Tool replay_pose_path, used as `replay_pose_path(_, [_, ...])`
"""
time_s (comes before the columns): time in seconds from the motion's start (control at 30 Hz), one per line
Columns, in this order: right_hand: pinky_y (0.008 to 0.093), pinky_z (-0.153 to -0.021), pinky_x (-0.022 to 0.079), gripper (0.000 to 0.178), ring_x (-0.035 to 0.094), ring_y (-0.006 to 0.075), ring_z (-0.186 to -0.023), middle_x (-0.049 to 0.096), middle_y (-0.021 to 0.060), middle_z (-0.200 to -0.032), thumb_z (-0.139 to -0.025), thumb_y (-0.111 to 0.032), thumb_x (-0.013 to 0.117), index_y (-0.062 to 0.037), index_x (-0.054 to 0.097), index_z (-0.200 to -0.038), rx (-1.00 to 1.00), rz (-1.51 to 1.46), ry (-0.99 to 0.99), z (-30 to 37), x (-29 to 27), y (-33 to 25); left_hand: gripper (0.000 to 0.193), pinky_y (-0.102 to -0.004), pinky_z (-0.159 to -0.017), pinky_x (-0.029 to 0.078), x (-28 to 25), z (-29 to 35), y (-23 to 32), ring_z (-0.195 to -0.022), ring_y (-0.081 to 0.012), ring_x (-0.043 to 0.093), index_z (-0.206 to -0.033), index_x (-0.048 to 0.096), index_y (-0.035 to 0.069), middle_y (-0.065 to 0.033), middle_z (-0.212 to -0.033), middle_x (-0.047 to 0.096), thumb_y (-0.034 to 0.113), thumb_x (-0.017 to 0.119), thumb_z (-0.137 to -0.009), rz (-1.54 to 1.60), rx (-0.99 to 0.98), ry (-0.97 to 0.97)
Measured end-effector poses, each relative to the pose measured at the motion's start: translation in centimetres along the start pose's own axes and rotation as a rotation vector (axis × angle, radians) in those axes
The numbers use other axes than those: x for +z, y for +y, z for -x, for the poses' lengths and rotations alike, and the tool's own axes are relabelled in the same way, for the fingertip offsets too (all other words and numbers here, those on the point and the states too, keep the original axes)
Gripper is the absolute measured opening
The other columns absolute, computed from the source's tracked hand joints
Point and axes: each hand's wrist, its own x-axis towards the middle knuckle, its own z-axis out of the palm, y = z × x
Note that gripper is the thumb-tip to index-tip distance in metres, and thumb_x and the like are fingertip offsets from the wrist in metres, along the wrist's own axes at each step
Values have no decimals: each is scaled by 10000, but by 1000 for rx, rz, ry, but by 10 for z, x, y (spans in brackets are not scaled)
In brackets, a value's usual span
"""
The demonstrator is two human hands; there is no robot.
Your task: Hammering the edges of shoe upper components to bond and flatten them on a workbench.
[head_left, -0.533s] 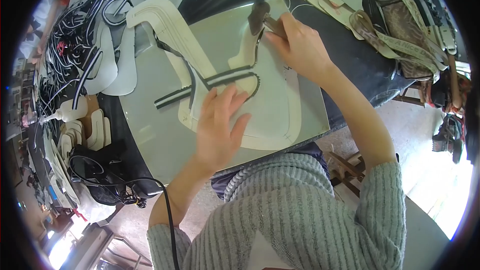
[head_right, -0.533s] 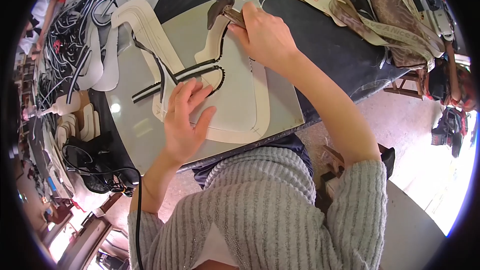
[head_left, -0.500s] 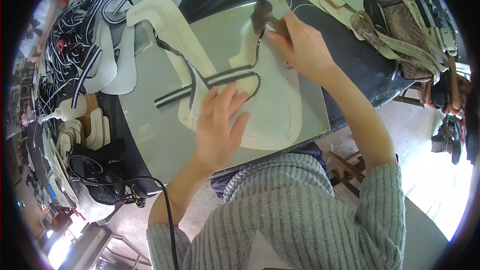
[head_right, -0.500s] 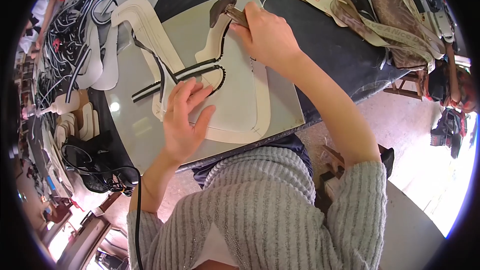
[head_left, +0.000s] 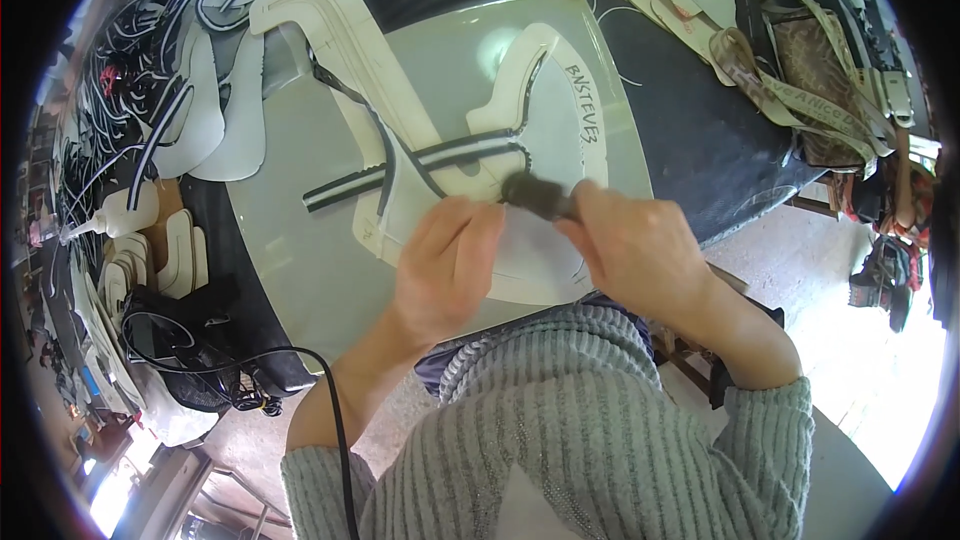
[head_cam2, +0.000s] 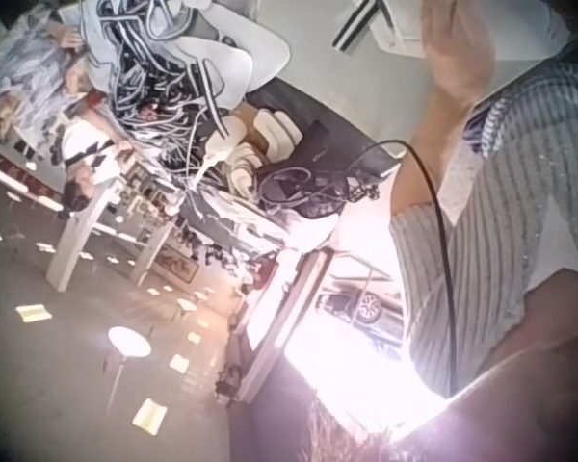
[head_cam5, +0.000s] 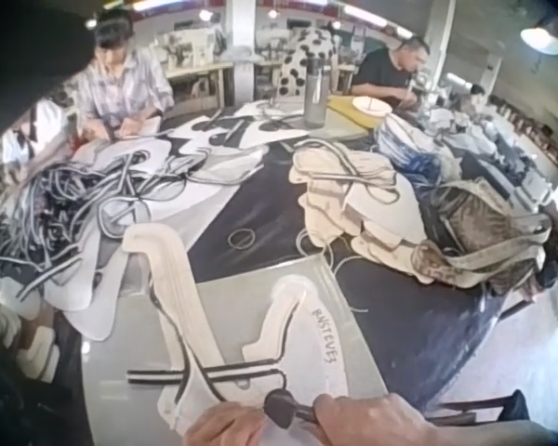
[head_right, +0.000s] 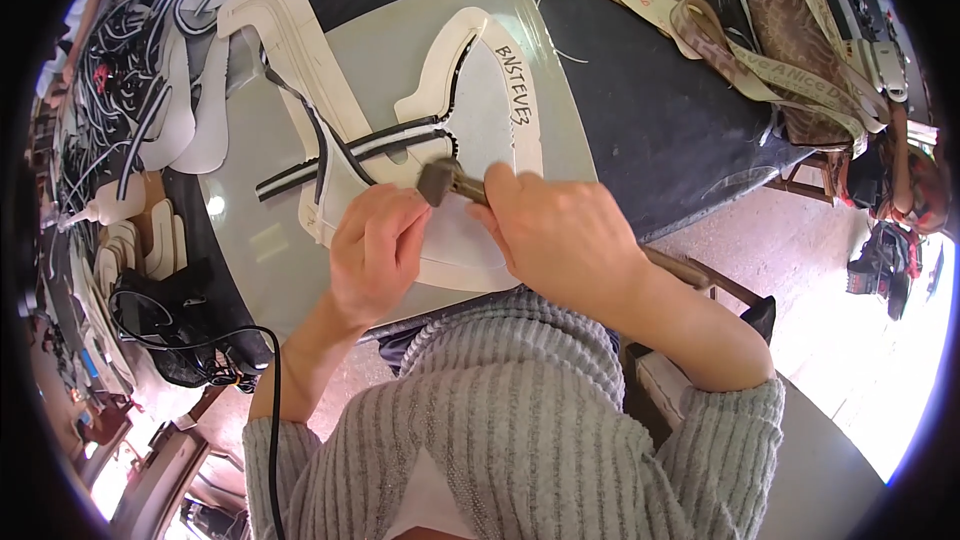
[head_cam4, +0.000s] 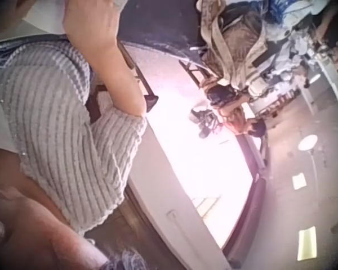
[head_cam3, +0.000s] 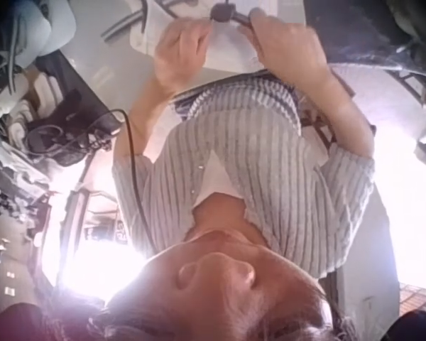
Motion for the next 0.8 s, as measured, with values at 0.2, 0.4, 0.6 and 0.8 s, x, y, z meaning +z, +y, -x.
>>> replay_pose_path(0.2, [394,-472,489,293,633,309,-529,609,122,-626,-979,-273,585,-24,496,-853,7,53,-47,-3,-11,-12,337,-400,-773,570,-3,1,3,-827,-324,669,-1037,583,3,-127,-927,674,-99,753,-765,-9,-30,1])
replay_pose_path(0.4, [400,-469,484,302,628,310,-524,601,117,-623,-965,-277,605,-23,486,-852,58,97,-114,5,7,2,351,-393,-797,566,-19,-19,5,-847,-301,679,-1062,578,3,-127,-949,688,-81,757,-771,81,-182,-21])
replay_pose_path(0.6, [408,-468,476,297,621,319,-523,602,117,-630,-966,-273,606,-23,484,-861,35,66,-82,8,7,7,419,-393,-814,569,-22,-2,-19,-838,-277,688,-1135,547,1,-127,-979,700,-69,757,-779,85,27,-149])
replay_pose_path(0.8, [431,-472,466,283,602,346,-522,582,134,-615,-975,-254,599,-21,476,-873,66,-83,41,-6,-19,-13,394,-394,-809,571,-23,-1,-16,-803,-279,674,-1121,571,6,-115,-984,694,-63,758,-782,128,-28,-118])
